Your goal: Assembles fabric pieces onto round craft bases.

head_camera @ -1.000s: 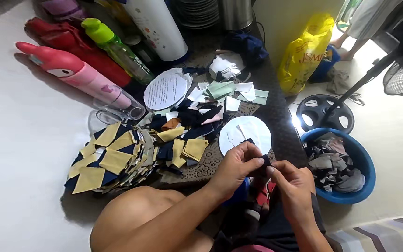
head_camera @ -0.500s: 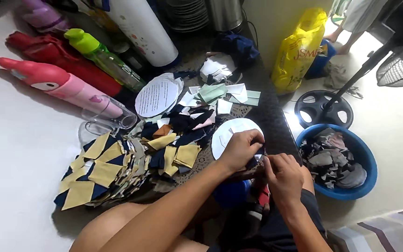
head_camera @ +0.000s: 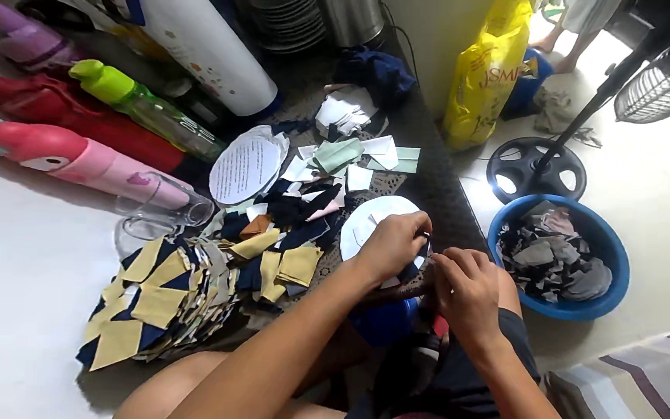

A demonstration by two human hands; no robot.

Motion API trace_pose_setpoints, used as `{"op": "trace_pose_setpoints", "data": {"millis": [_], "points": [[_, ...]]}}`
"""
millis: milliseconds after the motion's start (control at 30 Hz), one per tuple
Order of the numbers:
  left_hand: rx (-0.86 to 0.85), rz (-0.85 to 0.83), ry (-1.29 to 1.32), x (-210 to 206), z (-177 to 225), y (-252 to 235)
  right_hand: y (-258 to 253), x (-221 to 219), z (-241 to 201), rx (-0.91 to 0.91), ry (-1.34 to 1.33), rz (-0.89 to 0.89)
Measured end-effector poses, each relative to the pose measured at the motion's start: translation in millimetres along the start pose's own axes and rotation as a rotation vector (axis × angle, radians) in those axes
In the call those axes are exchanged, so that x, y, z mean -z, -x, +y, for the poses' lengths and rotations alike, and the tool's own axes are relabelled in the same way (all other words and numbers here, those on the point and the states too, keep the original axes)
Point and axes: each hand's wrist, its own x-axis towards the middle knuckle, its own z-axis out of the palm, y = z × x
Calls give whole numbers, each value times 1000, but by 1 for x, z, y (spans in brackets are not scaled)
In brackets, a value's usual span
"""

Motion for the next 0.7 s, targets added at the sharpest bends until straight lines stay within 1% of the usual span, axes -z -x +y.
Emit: {"op": "trace_pose_setpoints", "data": {"millis": [133,233,500,700], "points": [[4,-17,-18,3,0,-2,1,-2,1,38,-12,-9],[1,5,-15,1,-1,-2,0,-3,2,62,-13,-3],[60,58,9,-4,0,-1,-9,-8,3,145,26,-9],[95,90,12,-5,1,-1,-6,-11,8,136,18,-27]]}}
